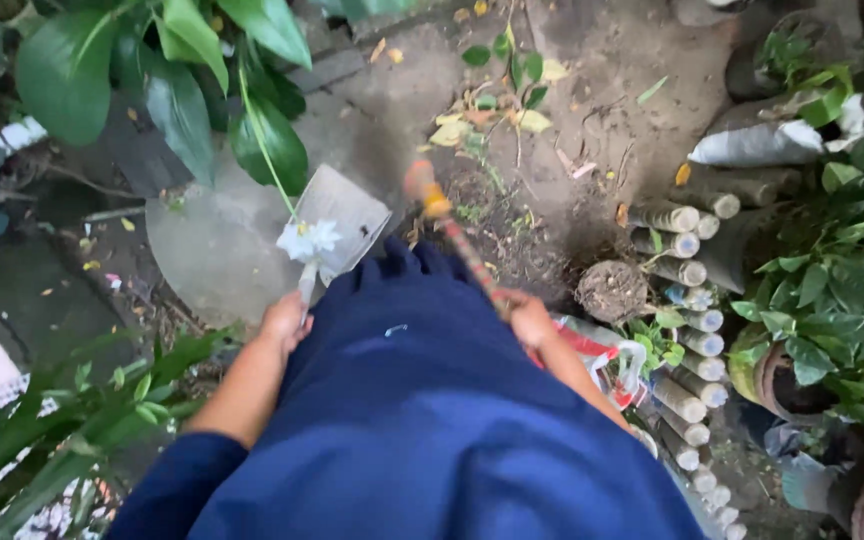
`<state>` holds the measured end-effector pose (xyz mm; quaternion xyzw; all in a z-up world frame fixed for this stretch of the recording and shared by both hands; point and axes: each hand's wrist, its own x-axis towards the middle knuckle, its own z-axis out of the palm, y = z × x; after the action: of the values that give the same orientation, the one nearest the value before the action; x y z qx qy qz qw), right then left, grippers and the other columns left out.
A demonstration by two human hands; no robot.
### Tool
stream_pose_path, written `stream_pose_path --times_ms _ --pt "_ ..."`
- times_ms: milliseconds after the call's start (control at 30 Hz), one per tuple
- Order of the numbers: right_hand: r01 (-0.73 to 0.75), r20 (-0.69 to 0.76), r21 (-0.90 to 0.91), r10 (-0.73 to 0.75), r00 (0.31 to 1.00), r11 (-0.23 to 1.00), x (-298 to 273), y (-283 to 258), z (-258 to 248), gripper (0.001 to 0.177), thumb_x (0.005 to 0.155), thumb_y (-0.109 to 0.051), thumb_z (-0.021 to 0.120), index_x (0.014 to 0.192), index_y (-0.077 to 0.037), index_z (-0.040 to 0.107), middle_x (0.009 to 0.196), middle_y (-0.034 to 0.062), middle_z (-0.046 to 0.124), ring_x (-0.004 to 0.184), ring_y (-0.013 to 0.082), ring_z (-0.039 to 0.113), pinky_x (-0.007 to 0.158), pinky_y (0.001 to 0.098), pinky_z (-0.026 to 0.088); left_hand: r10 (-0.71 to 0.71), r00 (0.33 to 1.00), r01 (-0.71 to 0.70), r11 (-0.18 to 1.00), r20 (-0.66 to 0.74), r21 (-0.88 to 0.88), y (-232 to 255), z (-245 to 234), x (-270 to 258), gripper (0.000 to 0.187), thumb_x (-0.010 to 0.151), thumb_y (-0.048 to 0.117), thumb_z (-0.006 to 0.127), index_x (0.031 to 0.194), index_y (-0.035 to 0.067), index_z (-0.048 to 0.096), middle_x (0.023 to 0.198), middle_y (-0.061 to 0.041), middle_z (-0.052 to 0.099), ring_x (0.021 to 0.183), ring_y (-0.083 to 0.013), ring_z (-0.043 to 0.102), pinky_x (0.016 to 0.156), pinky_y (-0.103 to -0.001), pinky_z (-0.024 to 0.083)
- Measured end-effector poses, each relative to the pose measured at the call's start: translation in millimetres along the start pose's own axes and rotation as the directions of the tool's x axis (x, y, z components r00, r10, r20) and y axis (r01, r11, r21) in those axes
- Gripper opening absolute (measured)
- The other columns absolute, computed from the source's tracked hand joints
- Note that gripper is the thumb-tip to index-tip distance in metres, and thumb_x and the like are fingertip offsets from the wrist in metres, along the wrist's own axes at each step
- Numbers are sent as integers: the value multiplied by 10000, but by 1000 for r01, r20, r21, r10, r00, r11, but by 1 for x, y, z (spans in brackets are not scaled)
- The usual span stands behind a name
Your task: Sweeping leaves and debris into a dustpan and collecting them in a plastic bag in a garden area.
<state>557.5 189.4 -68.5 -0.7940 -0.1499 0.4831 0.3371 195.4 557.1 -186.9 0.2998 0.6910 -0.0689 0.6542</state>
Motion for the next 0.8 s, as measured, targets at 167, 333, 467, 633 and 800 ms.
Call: stream_pose_path --times_ms 167,333,467,633,800 --pt "-341 -88 192 362 928 920 -26 -26 -51 470 921 -113 605 1389 -124 651 761 64 677 522 158 548 495 327 461 -36 998 33 998 42 54 41 20 -3 394 985 188 511 1365 248 595 897 -23 573 582 -150 513 479 -306 468" --pt "-333 -212 90 345 914 938 -86 -59 -60 562 892 -67 620 1445 -167 602 763 102 677 550 157 565 511 328 460 -27 996 21 997 85 70 48 26 -7 546 939 105 534 1463 255 500 993 -81 625 606 -168 539 485 -319 483" --pt "-264 -199 104 280 939 959 -75 -52 -29 546 875 -87 635 1416 -156 611 835 99 720 663 150 645 621 322 512 -7 995 -2 996 97 92 62 37 -9 567 932 95 532 1482 231 522 1003 -120 618 610 -186 550 489 -323 499" --pt "156 -99 -12 -156 983 988 10 -41 -9 478 883 -117 726 1356 -69 669 931 115 786 797 160 686 742 323 551 19 996 -29 993 93 110 90 45 -1 533 939 121 522 1463 217 525 1017 -108 625 626 -186 571 492 -324 497" --pt "-237 -190 287 298 935 928 22 3 -49 491 901 -110 636 1391 -93 658 820 85 698 566 138 564 520 310 452 38 998 -43 994 51 105 119 39 -18 468 952 146 540 1419 160 572 1014 -105 608 620 -181 554 491 -305 480"
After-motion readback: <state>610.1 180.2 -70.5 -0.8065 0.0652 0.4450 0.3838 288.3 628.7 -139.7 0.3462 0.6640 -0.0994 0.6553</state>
